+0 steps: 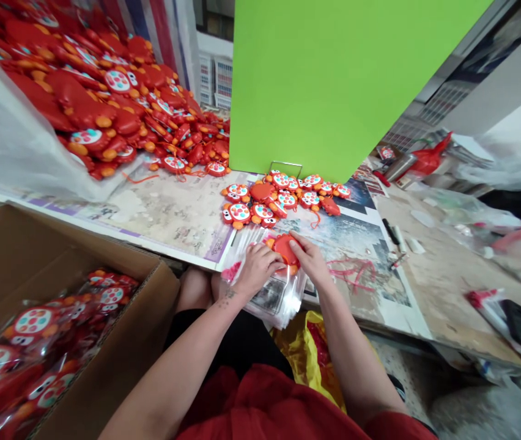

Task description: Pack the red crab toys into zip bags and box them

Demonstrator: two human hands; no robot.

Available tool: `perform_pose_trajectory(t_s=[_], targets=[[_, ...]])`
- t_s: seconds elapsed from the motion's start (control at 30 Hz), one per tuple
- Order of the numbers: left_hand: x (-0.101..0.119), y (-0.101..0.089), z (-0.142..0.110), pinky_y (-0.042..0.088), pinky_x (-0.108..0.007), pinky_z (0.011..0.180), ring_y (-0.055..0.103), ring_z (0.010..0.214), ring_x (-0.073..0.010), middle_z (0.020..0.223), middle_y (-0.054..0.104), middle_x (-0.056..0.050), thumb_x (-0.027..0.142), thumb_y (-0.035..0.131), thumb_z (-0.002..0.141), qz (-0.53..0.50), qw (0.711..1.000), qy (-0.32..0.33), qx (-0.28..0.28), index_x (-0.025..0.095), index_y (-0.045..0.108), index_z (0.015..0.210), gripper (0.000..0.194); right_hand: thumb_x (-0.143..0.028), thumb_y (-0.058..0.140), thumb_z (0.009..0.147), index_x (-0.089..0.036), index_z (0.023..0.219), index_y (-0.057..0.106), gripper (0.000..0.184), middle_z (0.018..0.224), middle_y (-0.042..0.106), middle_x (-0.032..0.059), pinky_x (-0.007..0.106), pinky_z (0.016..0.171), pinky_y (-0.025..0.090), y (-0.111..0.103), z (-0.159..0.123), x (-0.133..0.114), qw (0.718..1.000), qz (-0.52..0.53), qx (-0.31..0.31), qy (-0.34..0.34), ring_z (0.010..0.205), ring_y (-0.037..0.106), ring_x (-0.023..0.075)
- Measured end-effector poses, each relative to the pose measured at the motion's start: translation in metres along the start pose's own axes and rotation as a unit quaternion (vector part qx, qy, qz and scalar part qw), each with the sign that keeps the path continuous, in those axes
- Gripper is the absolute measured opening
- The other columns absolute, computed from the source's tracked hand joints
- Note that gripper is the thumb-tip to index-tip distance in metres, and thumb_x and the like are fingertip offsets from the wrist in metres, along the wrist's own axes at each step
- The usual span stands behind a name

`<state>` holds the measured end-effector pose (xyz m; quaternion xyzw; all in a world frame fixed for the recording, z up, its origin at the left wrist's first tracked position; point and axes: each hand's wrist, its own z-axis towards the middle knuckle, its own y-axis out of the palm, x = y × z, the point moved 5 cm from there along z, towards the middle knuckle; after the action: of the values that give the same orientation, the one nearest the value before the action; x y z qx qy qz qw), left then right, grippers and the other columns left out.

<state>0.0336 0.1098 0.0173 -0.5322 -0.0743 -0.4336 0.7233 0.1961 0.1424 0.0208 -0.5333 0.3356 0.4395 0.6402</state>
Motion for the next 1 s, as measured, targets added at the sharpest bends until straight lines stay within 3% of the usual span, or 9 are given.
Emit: perform_pose_trajectory(t_s=[0.3, 0.4, 0.5, 0.57, 0.7, 0.8, 0.9, 1.0], targets=[[-0.002, -0.004, -0.003, 0.039, -0.037, 0.094, 0.053, 0.099, -0.0207, 0.099, 0.066, -0.004, 0.03, 0.052, 0.096, 0.002, 0.998, -0.021, 0.051, 0.019, 0.063, 0.087, 0.018, -0.059, 0.048, 0.092, -0.024, 0.118, 0.07, 0.048, 0.12, 0.069, 0.0063, 0.045, 0.108, 0.041, 0.03, 0.006, -0.011, 0.992, -0.024, -0.121, -0.04, 0.115, 0.061, 0.0244], [-0.001, -0.007, -0.002, 0.039, -0.038, 0.101, 0.053, 0.111, -0.0212, 0.115, 0.063, -0.006, 0.03, 0.057, 0.093, -0.017, 0.998, -0.017, 0.063, 0.019, 0.063, 0.087, 0.013, -0.06, 0.047, 0.092, -0.021, 0.116, 0.071, 0.051, 0.113, 0.068, 0.0108, 0.044, 0.103, 0.043, 0.02, 0.003, -0.01, 0.992, -0.084, -0.064, -0.07, 0.111, 0.061, 0.0253], [0.0, -0.008, 0.001, 0.04, -0.039, 0.104, 0.054, 0.115, -0.0208, 0.119, 0.062, -0.007, 0.024, 0.058, 0.092, -0.051, 0.997, -0.023, 0.051, 0.019, 0.062, 0.086, 0.009, -0.061, 0.043, 0.093, -0.017, 0.113, 0.07, 0.056, 0.104, 0.069, 0.0137, 0.045, 0.095, 0.046, 0.002, -0.01, 0.0, 0.988, -0.147, 0.04, -0.024, 0.102, 0.063, 0.0278], [0.0, -0.008, 0.002, 0.041, -0.04, 0.105, 0.055, 0.116, -0.021, 0.12, 0.063, -0.007, 0.021, 0.058, 0.091, -0.069, 0.996, -0.034, 0.04, 0.018, 0.062, 0.085, 0.008, -0.061, 0.041, 0.093, -0.018, 0.112, 0.069, 0.054, 0.1, 0.071, 0.0121, 0.042, 0.088, 0.048, -0.002, -0.022, 0.006, 0.988, -0.148, 0.042, 0.01, 0.095, 0.064, 0.0277], [-0.001, -0.007, 0.003, 0.042, -0.042, 0.105, 0.056, 0.117, -0.0218, 0.121, 0.063, -0.008, 0.02, 0.056, 0.091, -0.092, 0.994, -0.04, 0.035, 0.018, 0.061, 0.084, 0.008, -0.048, 0.042, 0.093, -0.02, 0.119, 0.065, 0.044, 0.1, 0.072, 0.0087, 0.037, 0.079, 0.048, 0.0, -0.04, 0.008, 0.991, -0.133, 0.025, 0.011, 0.087, 0.065, 0.0249], [-0.002, -0.006, 0.006, 0.042, -0.043, 0.106, 0.055, 0.119, -0.0221, 0.121, 0.062, -0.01, 0.02, 0.055, 0.092, -0.106, 0.993, -0.038, 0.023, 0.018, 0.06, 0.082, 0.011, -0.035, 0.042, 0.088, -0.019, 0.126, 0.061, 0.045, 0.08, 0.068, 0.0046, 0.034, 0.068, 0.046, 0.002, -0.045, 0.007, 0.989, -0.141, 0.05, 0.018, 0.067, 0.06, 0.0212], [-0.001, -0.009, 0.008, 0.041, -0.043, 0.108, 0.052, 0.125, -0.0224, 0.125, 0.061, -0.011, 0.02, 0.054, 0.091, -0.114, 0.993, -0.035, -0.018, 0.018, 0.059, 0.081, 0.012, -0.029, 0.042, 0.084, -0.016, 0.128, 0.058, 0.049, 0.063, 0.059, -0.0009, 0.031, 0.06, 0.042, 0.006, -0.047, 0.007, 0.987, -0.145, 0.063, 0.018, 0.055, 0.052, 0.0183], [-0.001, -0.013, 0.01, 0.038, -0.045, 0.111, 0.046, 0.133, -0.0242, 0.136, 0.055, -0.012, 0.02, 0.058, 0.089, -0.095, 0.992, -0.035, -0.073, 0.018, 0.06, 0.083, 0.007, -0.028, 0.042, 0.084, -0.016, 0.129, 0.056, 0.049, 0.066, 0.058, -0.0007, 0.03, 0.059, 0.04, 0.011, -0.05, 0.007, 0.985, -0.149, 0.091, 0.008, 0.056, 0.051, 0.018]])
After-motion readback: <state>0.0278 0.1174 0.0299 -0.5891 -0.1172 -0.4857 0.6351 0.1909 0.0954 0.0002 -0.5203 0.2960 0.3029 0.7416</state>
